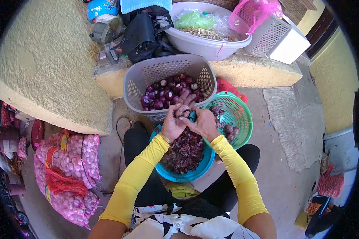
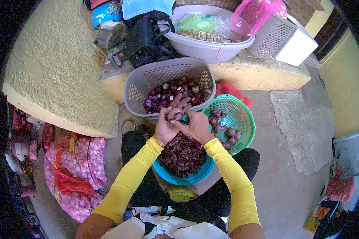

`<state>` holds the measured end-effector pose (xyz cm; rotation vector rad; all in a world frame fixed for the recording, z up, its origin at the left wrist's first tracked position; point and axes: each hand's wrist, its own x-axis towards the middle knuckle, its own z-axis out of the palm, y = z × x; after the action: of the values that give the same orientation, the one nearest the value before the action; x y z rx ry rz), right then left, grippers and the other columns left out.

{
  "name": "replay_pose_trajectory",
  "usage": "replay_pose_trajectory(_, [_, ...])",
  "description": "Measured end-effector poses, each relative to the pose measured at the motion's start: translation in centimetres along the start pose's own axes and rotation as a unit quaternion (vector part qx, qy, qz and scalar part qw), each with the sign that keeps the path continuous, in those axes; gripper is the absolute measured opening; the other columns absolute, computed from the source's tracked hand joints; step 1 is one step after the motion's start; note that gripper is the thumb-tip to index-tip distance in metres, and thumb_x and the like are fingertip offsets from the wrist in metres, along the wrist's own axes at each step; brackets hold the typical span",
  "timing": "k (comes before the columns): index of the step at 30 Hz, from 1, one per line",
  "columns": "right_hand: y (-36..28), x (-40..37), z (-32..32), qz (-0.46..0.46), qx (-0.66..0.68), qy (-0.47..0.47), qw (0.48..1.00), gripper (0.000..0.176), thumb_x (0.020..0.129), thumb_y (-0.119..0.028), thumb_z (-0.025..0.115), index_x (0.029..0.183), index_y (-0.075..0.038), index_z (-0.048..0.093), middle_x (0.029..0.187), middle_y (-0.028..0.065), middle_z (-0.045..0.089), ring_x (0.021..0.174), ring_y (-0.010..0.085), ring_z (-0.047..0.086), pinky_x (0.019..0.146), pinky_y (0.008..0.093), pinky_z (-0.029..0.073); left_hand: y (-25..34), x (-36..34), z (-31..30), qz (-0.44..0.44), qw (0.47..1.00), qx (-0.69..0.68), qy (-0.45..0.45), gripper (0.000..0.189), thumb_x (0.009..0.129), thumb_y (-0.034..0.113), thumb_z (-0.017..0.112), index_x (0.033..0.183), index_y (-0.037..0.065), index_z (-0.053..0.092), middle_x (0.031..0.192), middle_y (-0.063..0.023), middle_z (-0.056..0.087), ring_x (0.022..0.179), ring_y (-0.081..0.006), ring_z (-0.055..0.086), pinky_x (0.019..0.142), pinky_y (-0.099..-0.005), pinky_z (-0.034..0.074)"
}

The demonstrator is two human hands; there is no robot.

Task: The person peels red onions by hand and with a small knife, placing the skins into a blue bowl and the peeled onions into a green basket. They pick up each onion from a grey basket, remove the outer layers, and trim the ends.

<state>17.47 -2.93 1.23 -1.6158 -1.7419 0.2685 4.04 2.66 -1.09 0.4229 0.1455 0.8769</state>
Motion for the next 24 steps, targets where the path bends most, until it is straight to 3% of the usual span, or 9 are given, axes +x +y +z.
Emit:
replay_pose_trajectory(2, [0.1, 0.5, -1.0, -0.016, -0.011, -0.001, 1.0, 0.051, 0.07, -0.049, 0.078, 0.078, 0.0, 0.067, 0.05, 0.0165, 0.051, 0.046, 0.0321, 0.055, 0.049, 0.04, 0.044, 0.5, 0.1, 0.4, -0.033, 0.999, 0.017, -0.031, 0.055, 0.097, 0.03, 0.046, 0.145, 0.005, 0.037, 0.148, -0.018, 0.04, 0.137, -0.0286, 0.037, 0.115, -0.0369, 0.028])
replay_pose_trajectory(4, [0.1, 0.7, -1.7, -0.028, -0.023, -0.012, 0.999, 0.051, 0.07, -0.051, 0.078, 0.078, -0.001, 0.067, 0.05, 0.0159, 0.05, 0.046, 0.0327, 0.056, 0.049, 0.0405, 0.045, 1.2, -0.4, 2.4, -0.097, 0.995, -0.025, 0.025, 0.054, 0.098, 0.035, 0.051, 0.14, 0.001, 0.044, 0.136, -0.0107, 0.053, 0.083, -0.0059, 0.049, 0.074, -0.0192, 0.043])
replay_pose_trajectory(5, [-0.2, 0.7, -2.1, -0.041, -0.052, -0.007, 0.998, 0.051, 0.069, -0.052, 0.078, 0.077, -0.003, 0.068, 0.05, 0.014, 0.052, 0.047, 0.0321, 0.057, 0.049, 0.0402, 0.045, 1.0, 0.1, 0.8, -0.106, 0.994, 0.005, 0.0, 0.047, 0.099, 0.039, 0.051, 0.126, 0.001, 0.054, 0.13, -0.0118, 0.057, 0.076, -0.0062, 0.047, 0.069, -0.0193, 0.044])
replay_pose_trajectory(8, [-0.2, 0.6, -2.4, -0.044, -0.113, -0.006, 0.993, 0.058, 0.069, -0.058, 0.076, 0.085, -0.003, 0.068, 0.055, 0.0143, 0.059, 0.051, 0.0332, 0.062, 0.048, 0.0409, 0.049, 0.0, 0.4, -3.0, -0.107, 0.994, -0.017, -0.001, 0.038, 0.101, 0.036, 0.05, 0.111, 0.001, 0.058, 0.123, -0.0111, 0.059, 0.075, -0.0072, 0.048, 0.065, -0.0183, 0.043])
replay_pose_trajectory(12, [0.1, 0.7, -1.7, -0.046, -0.078, 0.015, 0.996, 0.062, 0.067, -0.059, 0.077, 0.09, -0.003, 0.067, 0.053, 0.0126, 0.058, 0.05, 0.0316, 0.061, 0.047, 0.0397, 0.048, 0.0, -0.4, -0.6, -0.09, 0.994, -0.055, 0.021, 0.033, 0.101, 0.034, 0.05, 0.102, 0.002, 0.057, 0.118, -0.0096, 0.06, 0.079, -0.0076, 0.051, 0.067, -0.0178, 0.044])
replay_pose_trajectory(14, [0.7, 0.3, -0.6, -0.014, -0.064, 0.009, 0.998, 0.065, 0.066, -0.06, 0.077, 0.091, -0.001, 0.066, 0.052, 0.013, 0.057, 0.049, 0.0315, 0.061, 0.047, 0.0398, 0.048, 0.1, -0.7, 1.8, -0.049, 0.996, -0.022, 0.078, 0.036, 0.101, 0.034, 0.049, 0.111, 0.0, 0.056, 0.118, -0.0076, 0.06, 0.085, -0.0085, 0.053, 0.072, -0.0189, 0.046])
replay_pose_trajectory(17, [1.0, 0.1, 1.0, -0.004, -0.024, 0.039, 0.999, 0.063, 0.069, -0.058, 0.077, 0.085, 0.001, 0.065, 0.053, 0.0148, 0.057, 0.05, 0.0332, 0.061, 0.048, 0.0414, 0.048, -0.5, -0.2, -0.6, -0.026, 0.999, -0.02, 0.037, 0.039, 0.102, 0.033, 0.047, 0.123, 0.0, 0.053, 0.124, -0.0075, 0.059, 0.091, -0.0103, 0.055, 0.08, -0.0216, 0.047])
replay_pose_trajectory(20, [1.4, -0.4, 2.4, 0.031, -0.007, 0.036, 0.999, 0.061, 0.071, -0.057, 0.075, 0.08, 0.002, 0.065, 0.053, 0.017, 0.057, 0.051, 0.0354, 0.061, 0.05, 0.0431, 0.048, -0.9, 0.0, 0.7, 0.02, 0.991, -0.013, 0.13, 0.045, 0.103, 0.033, 0.045, 0.132, -0.001, 0.049, 0.125, -0.0057, 0.058, 0.091, -0.0086, 0.054, 0.081, -0.0214, 0.047])
replay_pose_trajectory(24, [2.0, -0.5, 3.1, 0.049, 0.021, 0.037, 0.998, 0.06, 0.073, -0.056, 0.074, 0.078, 0.003, 0.065, 0.054, 0.0194, 0.057, 0.053, 0.0374, 0.061, 0.051, 0.044, 0.048, -1.2, 0.0, 1.1, 0.043, 0.983, -0.007, 0.18, 0.046, 0.103, 0.032, 0.044, 0.132, -0.004, 0.049, 0.12, -0.0039, 0.06, 0.087, -0.0054, 0.053, 0.074, -0.0179, 0.046])
